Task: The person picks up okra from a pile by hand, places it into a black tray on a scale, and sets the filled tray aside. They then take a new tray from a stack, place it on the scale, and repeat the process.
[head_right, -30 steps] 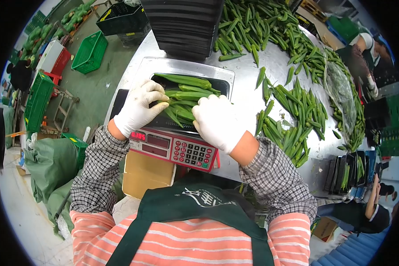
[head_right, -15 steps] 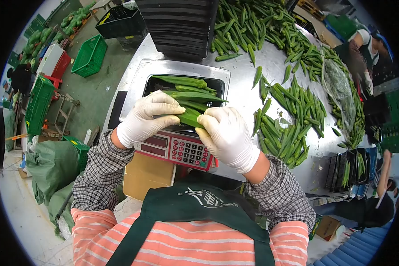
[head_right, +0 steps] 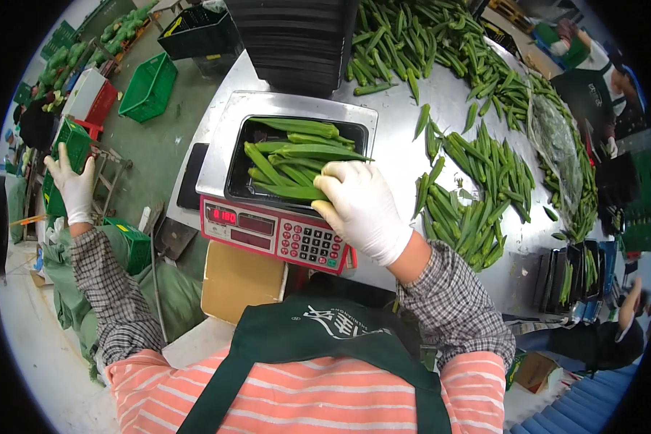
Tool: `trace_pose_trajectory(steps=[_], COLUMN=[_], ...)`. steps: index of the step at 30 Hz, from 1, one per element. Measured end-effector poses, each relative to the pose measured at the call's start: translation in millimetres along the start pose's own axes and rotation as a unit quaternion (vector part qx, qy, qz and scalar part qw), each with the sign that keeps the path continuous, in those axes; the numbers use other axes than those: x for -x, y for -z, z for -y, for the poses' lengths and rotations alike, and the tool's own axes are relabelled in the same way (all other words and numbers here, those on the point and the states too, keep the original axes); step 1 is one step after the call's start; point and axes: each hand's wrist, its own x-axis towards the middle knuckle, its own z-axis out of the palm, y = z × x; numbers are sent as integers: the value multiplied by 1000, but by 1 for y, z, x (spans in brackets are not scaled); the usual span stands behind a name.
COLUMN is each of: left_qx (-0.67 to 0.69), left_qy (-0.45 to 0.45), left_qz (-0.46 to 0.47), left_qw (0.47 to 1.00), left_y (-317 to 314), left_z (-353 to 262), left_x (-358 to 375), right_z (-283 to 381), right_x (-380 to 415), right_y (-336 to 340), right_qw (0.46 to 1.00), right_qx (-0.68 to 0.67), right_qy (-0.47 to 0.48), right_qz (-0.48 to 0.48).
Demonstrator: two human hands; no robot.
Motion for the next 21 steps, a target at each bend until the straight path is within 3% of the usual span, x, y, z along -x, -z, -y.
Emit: trace_pose_trajectory(steps=[2,3,5,6,8,9,12,17,21], left_qx=[28,47,58,65,75,137,176,280,335], left_qy=[35,46,90,89,90,90,64,89,89], left_qz=[39,74,100,83,47,56,114,161,134], left_qw=[998,995,989,990,992,985,976,942,928], left_y=[-6,-20,-13,-21,-13,-15,-12,-12,2], left_z=[39,87,105,105,62,46,11,-19,-47], left_x=[3,9,19,28,39,42,46,51,39], right_z=[-8,-11,-22,-22,-16,-17,-10,-14,-14], right_x=[-3,-4,-3,-5,-14,-15,-28,-33,-27], right_y=[6,16,9,3,-10,-23,-41,-37,-26], right_qw=[999,999,999,999,980,972,942,969,994], right_qx=[-39,-30,-1,-7,120,174,211,125,100], right_qy=[-9,-36,-45,-50,-53,-44,-147,-144,-41], right_qz=[-36,-23,-2,15,152,152,216,158,26])
